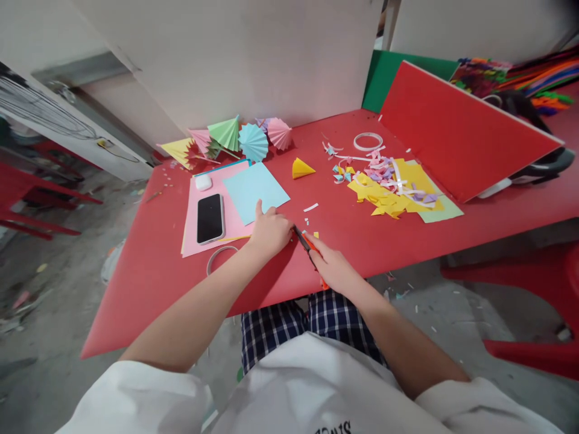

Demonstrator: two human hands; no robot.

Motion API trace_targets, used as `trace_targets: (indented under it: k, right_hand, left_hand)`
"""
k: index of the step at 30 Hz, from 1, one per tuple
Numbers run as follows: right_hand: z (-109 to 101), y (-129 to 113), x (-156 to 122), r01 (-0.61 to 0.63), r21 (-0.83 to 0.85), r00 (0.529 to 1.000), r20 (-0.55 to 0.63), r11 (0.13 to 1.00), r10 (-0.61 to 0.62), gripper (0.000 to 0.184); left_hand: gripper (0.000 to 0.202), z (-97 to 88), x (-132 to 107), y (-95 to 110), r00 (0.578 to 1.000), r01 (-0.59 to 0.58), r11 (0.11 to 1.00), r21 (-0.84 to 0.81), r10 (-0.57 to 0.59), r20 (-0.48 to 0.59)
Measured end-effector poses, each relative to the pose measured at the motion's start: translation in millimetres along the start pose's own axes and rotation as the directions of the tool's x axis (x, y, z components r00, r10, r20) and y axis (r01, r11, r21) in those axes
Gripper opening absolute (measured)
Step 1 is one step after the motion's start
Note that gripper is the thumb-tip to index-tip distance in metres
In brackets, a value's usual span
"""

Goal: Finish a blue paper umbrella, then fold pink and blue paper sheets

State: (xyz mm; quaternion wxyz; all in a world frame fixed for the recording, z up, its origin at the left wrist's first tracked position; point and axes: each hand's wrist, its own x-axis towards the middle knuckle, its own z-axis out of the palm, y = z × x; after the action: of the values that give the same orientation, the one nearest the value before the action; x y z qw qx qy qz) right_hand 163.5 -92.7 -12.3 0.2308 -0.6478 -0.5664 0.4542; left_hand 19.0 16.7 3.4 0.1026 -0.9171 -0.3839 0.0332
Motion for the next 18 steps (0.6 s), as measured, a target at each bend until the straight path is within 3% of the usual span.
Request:
trace_targets:
  k: [8,18]
  right_hand:
    - [1.2,-3.1,-2.8,0.043,-0.097,0.999,-0.006,0.994,-0.043,0.054]
    - [4.4,-4.3,-4.7,0.053,-0.092,0.998,-0.029,0.994,-0.056,0.053]
  left_hand:
    - [0.019,-1.7,-0.1,1.0,1.000,-0.017,0.999,0.028,0.017,-0.003]
    - [0.018,-0.9,0.2,1.7,1.000,-0.018,0.999,0.031,0.019,-0.002]
